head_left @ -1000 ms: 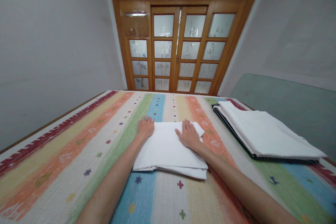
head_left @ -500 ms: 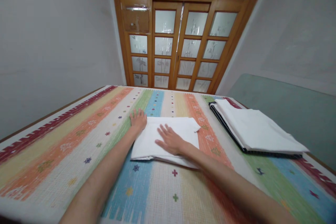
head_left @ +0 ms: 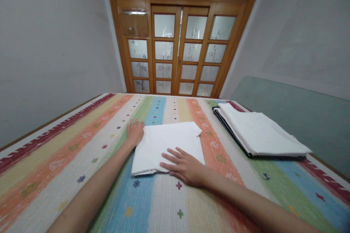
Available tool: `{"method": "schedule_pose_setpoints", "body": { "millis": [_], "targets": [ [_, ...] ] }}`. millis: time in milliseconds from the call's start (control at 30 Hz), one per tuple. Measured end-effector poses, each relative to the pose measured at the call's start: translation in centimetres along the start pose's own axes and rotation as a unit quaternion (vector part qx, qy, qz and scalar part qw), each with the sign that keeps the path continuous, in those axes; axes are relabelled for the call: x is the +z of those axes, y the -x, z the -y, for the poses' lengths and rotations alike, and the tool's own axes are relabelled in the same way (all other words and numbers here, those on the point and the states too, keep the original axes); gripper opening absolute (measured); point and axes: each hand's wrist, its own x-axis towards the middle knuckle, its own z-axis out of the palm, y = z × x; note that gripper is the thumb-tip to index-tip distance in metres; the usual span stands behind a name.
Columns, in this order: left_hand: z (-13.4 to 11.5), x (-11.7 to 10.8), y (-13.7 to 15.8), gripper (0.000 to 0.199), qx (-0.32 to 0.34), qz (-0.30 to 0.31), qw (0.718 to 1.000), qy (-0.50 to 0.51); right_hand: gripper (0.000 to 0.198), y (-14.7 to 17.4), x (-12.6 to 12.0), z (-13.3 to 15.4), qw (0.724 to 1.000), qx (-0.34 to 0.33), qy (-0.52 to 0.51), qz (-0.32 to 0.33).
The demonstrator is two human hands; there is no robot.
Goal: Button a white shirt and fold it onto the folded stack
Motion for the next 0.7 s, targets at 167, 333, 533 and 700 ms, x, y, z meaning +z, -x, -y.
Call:
{"method": "schedule_pose_setpoints", "body": {
  "millis": [167, 333, 533, 700],
  "targets": [
    [0.9, -0.9, 2.1, 0.044, 0.043, -0.030, 0.997, -0.051, 0.040, 4.2, -1.2, -6.2, 0.987, 0.149, 0.043, -0.032],
    [0.5, -2.3, 6.7, 0.045, 0.091, 0.002, 0.996, -0.012, 0.047, 6.3, -1.0, -11.4, 0.944, 0.314, 0.003, -0.104],
    [0.4, -5.1, 12.5, 0.025, 0.177, 0.155, 0.946, 0.224, 0.055, 5.8, -0.4, -9.1, 0.856, 0.372, -0.244, -0.262],
    [0.6, -6.8, 13.4, 0.053, 0.078, 0.309, 0.806, 0.498, 0.054, 6.0, -1.5, -7.0, 0.849, 0.375, -0.294, -0.228]
  ]
}}
